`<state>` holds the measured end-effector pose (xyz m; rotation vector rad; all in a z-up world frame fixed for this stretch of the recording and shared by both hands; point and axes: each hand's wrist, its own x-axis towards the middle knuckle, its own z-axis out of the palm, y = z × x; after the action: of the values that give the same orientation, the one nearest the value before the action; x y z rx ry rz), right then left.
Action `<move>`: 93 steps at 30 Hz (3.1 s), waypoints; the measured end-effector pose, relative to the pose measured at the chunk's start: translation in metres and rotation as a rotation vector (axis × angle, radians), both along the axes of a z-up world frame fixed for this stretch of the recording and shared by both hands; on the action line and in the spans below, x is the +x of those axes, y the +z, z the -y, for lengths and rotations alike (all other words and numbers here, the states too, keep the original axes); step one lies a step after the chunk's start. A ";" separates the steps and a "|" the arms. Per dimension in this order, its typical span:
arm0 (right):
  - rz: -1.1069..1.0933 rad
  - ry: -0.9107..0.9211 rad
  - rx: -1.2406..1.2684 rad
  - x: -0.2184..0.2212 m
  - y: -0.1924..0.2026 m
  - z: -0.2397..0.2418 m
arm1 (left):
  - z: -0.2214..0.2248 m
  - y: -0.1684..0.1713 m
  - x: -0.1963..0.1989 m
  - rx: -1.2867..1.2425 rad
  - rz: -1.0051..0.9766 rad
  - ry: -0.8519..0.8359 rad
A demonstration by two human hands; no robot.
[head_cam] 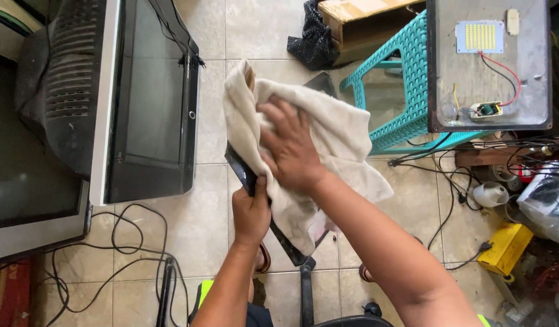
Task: Cleaning a glass cover and assembling a LED floodlight using a power drill on a repair bench.
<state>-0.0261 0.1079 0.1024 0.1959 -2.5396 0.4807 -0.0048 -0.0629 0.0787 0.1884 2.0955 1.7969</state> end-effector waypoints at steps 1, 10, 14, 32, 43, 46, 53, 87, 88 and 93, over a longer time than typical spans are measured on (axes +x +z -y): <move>-0.031 -0.036 -0.053 -0.007 -0.007 -0.006 | -0.002 0.000 0.003 0.020 -0.011 0.027; 0.085 -0.594 -1.000 -0.013 -0.060 -0.075 | -0.017 0.042 0.015 0.165 0.116 0.056; 0.301 -0.737 -1.316 0.017 -0.084 -0.079 | -0.012 0.040 0.015 0.140 0.152 0.090; 0.600 -0.796 -1.221 0.138 -0.257 -0.075 | -0.015 0.039 -0.005 0.349 0.211 0.532; 0.601 -0.812 -1.115 0.197 -0.267 -0.146 | 0.023 0.036 -0.028 0.722 0.987 -0.544; 0.616 -0.832 -1.090 0.227 -0.271 -0.160 | 0.009 0.021 -0.016 0.359 1.073 -0.497; 0.655 -0.823 -1.020 0.268 -0.311 -0.187 | -0.016 0.016 0.016 0.114 1.130 -0.349; 0.647 -0.647 -0.842 0.118 -0.121 -0.036 | -0.013 0.033 0.056 0.056 0.962 -0.257; 0.660 -0.764 -0.821 0.106 -0.135 -0.059 | -0.013 0.038 0.058 0.047 0.936 -0.332; 0.533 -0.882 -0.726 0.087 -0.155 -0.103 | -0.017 0.053 0.055 0.025 0.989 -0.460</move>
<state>0.0614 0.2112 -0.0530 -1.3936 -2.3859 1.1066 0.0501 -0.0457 0.1320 -0.1767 1.1963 1.2389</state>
